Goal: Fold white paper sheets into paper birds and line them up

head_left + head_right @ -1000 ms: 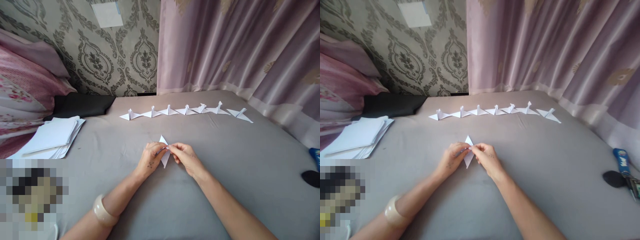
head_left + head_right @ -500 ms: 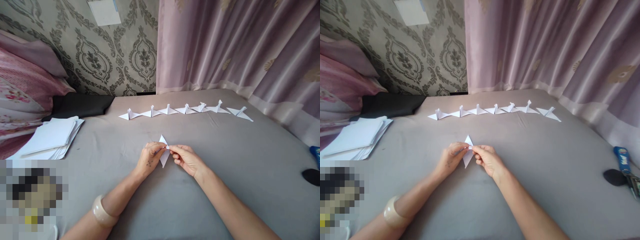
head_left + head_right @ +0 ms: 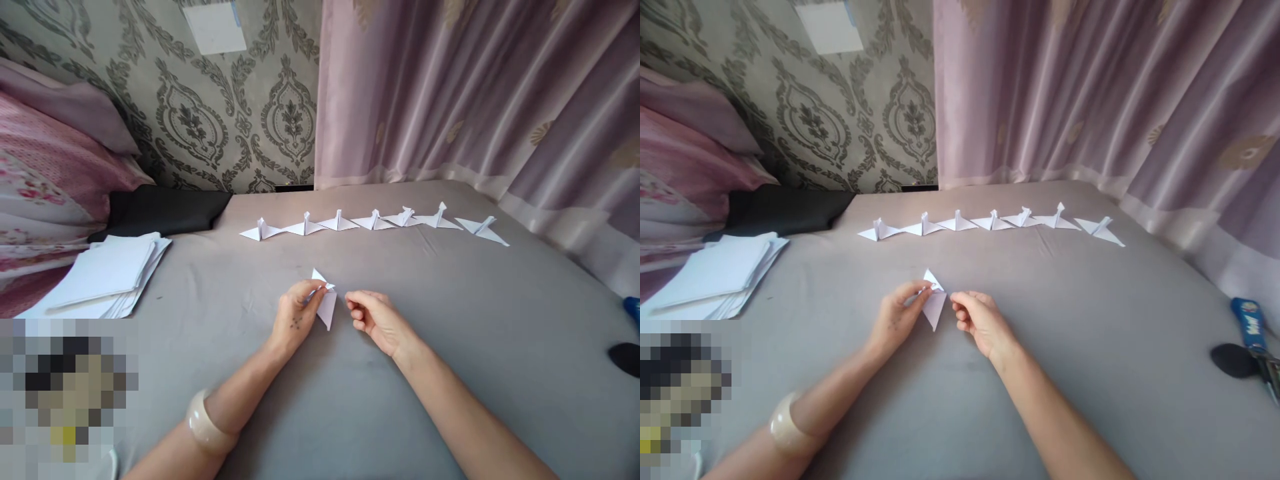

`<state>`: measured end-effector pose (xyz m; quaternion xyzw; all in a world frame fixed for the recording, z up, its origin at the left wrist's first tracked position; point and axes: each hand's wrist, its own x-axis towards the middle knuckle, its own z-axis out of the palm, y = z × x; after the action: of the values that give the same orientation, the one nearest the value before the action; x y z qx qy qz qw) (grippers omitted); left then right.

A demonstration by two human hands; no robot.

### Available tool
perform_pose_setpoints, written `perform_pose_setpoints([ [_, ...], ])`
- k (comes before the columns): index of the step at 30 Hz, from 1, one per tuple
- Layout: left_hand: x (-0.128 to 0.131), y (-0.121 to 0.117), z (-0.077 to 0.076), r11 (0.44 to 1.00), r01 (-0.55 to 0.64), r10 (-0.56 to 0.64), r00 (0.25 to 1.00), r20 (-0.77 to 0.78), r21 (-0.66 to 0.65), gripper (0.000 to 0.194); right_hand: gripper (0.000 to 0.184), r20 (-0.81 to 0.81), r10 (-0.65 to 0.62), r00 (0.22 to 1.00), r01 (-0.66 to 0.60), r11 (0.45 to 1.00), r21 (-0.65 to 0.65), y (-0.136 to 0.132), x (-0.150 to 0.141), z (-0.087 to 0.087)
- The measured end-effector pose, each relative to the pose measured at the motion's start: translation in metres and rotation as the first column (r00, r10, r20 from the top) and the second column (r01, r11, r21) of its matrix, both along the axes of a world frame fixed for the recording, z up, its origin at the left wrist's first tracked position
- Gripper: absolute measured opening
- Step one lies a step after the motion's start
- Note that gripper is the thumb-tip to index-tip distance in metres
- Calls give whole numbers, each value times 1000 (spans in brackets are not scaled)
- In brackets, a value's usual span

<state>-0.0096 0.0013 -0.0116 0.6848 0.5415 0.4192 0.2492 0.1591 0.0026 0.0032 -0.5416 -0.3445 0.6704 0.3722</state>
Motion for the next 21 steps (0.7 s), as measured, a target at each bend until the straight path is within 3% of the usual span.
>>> perform_pose_setpoints([
  [5,-3,2,-6,991,-136,136,990,-22,-8,16,19,268,50,962,-104,976,191,-7,-5,-6],
  [12,-4,-4,-7,985,-153,136,971,-196,-75,9,23,546,52,836,-327,846,420,-19,-10,-9],
  [14,-2,-7,-4,981,-144,123,979,-165,-127,10,27,627,47,777,-415,788,454,-20,-11,-7],
  [18,3,-14,3,967,-104,105,994,-7,-234,18,32,810,-37,585,-604,647,466,-19,-11,-6],
  [21,8,-19,4,941,-33,92,983,159,-336,29,30,847,-88,525,-643,611,462,-17,-10,-8],
])
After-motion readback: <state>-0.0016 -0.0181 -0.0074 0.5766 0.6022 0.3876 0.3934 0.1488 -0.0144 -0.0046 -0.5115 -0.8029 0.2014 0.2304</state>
